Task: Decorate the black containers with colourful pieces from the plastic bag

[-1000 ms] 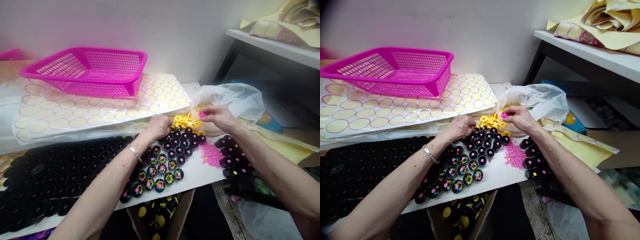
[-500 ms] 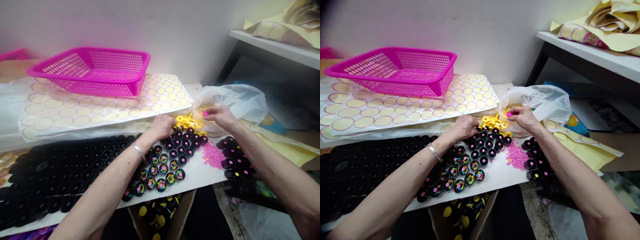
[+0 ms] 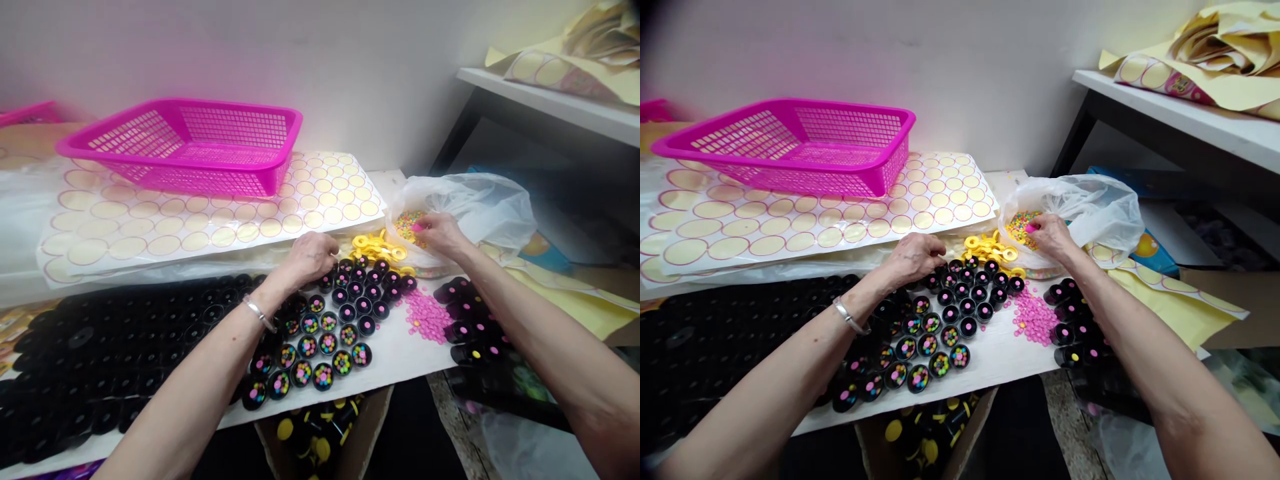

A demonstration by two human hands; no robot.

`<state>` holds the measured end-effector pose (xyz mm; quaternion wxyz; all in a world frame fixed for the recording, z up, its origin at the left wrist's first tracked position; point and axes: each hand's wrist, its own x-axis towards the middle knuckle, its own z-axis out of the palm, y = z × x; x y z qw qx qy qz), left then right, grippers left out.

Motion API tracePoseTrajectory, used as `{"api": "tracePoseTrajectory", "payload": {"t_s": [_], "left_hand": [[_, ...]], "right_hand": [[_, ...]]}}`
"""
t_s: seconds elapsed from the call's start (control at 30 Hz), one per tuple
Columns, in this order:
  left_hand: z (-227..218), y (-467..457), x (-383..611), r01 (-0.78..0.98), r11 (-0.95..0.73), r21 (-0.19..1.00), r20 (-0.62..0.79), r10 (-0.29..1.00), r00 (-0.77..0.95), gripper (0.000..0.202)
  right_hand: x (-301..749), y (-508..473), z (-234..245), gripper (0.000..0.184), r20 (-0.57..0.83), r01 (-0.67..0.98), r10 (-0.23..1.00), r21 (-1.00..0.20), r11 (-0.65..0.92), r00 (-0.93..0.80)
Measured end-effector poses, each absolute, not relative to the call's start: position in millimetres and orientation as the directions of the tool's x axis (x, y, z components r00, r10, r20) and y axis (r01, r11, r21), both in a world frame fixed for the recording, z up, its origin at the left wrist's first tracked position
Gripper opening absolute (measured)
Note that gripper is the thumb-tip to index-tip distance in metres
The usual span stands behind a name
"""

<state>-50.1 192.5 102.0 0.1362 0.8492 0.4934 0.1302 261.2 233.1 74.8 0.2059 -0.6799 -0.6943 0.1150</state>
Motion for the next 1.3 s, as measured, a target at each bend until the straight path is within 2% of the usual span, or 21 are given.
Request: {"api": "tracePoseTrajectory", "payload": {"t_s": [0.1, 0.17, 0.23, 0.3, 0.37, 0.47, 0.53, 0.6, 0.7, 0.87, 1.0, 1.17, 1.3], "left_hand": [[110, 184, -58, 0.778, -0.457, 0.431, 0.182, 0.889, 0.421, 0.015], [119, 172, -66, 0.748, -0.411, 0.521, 0.263, 0.911, 0.317, 0.015], [127, 157, -74, 0.713, -0.351, 0.607, 0.316, 0.93, 0.189, 0.015], [132, 141, -81, 0.681, -0.306, 0.665, 0.349, 0.934, 0.078, 0.014], [132, 127, -86, 0.66, -0.294, 0.691, 0.374, 0.927, 0.022, 0.013], [125, 114, -89, 0.649, -0.301, 0.699, 0.375, 0.927, 0.026, 0.013], [120, 110, -90, 0.652, -0.301, 0.696, 0.352, 0.934, 0.056, 0.011], [117, 109, -89, 0.654, -0.293, 0.697, 0.331, 0.941, 0.068, 0.01], [116, 108, -88, 0.647, -0.277, 0.711, 0.311, 0.948, 0.063, 0.009], [117, 97, -89, 0.629, -0.287, 0.723, 0.327, 0.943, 0.055, 0.01], [119, 76, -98, 0.635, -0.254, 0.73, 0.33, 0.944, -0.003, 0.013], [120, 49, -135, 0.647, -0.06, 0.761, 0.31, 0.908, -0.282, 0.015], [114, 37, -172, 0.585, 0.094, 0.806, 0.246, 0.845, -0.474, 0.021]], "right_hand": [[262, 239, 72, 0.024, 0.038, 0.992, 0.999, -0.127, -0.003, 0.008], [257, 241, 71, 0.024, -0.019, 0.997, 0.998, 0.038, -0.06, 0.061], [250, 244, 70, 0.027, -0.028, 0.986, 0.997, 0.149, -0.071, 0.076], [243, 248, 70, 0.026, -0.03, 0.985, 1.0, 0.173, -0.001, 0.006], [239, 252, 71, 0.019, -0.072, 0.991, 0.992, 0.081, 0.109, -0.104], [241, 257, 71, 0.008, -0.139, 0.962, 0.97, -0.217, 0.167, -0.2], [246, 256, 70, 0.009, -0.126, 0.886, 0.982, -0.458, 0.068, -0.141], [253, 252, 66, 0.015, -0.104, 0.726, 0.994, -0.685, -0.06, -0.016], [261, 246, 59, 0.029, -0.083, 0.468, 0.991, -0.875, -0.122, 0.102], [265, 241, 54, 0.039, -0.043, 0.325, 0.994, -0.943, -0.075, 0.105], [262, 238, 60, 0.032, -0.028, 0.238, 0.989, -0.969, -0.062, 0.143], [245, 227, 80, 0.02, 0.074, 0.183, 0.979, -0.982, 0.039, 0.189], [204, 203, 108, 0.023, 0.102, 0.132, 0.992, -0.987, 0.091, 0.078]]}}
